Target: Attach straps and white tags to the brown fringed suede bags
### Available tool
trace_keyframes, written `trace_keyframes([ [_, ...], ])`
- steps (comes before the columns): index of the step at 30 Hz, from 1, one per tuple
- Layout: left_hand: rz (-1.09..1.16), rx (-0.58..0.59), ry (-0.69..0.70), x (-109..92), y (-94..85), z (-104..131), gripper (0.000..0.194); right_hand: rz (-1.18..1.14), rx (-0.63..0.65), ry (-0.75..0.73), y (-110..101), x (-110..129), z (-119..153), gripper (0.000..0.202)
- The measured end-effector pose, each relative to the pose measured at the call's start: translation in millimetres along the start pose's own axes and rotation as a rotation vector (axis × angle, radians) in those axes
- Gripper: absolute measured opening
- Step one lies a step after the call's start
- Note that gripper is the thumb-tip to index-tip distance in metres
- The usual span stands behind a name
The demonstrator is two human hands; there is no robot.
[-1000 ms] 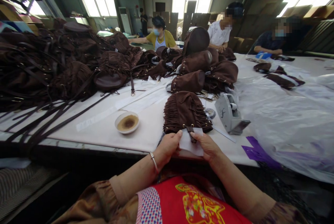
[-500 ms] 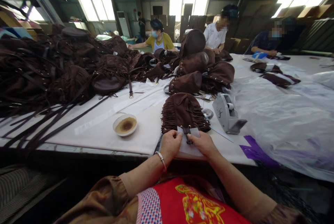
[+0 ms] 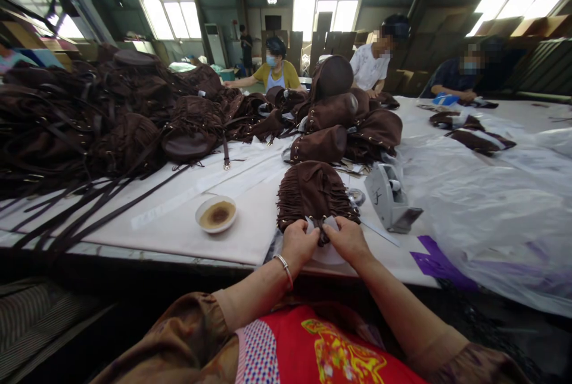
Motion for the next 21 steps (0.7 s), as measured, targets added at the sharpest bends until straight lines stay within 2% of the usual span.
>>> trace_keyframes([
  [5,-0.153,-0.008,0.174,-9,1.9,4,0.009,-0.068,-0.04,0.003,1,-4,-4,0.022],
  [7,-0.189,-0.019,0.275,-15,3.5,5,0.004,-0.126,-0.017,0.001,7,0,-4,0.023],
  [11,-0.266,0.015,0.428,-26,9.3,8,0.007,-0.257,0.038,0.024,18,2,-7,0.029],
  [17,-0.333,0.128,0.501,-38,13.8,18,0.021,-0.291,0.069,0.046,25,-4,-14,0.036],
  [21,-0.369,0.242,0.464,-39,20.6,28,0.038,-0.326,0.099,0.069,30,-5,-15,0.036],
])
Point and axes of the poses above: each hand's wrist, its own z-axis away from the middle knuckle, its own y-axis out of the palm, x = y × z, the point moved 10 cm from there along -z, towards the middle knuckle, and after that the axes turned 9 degrees about y, right-handed, at the moved point
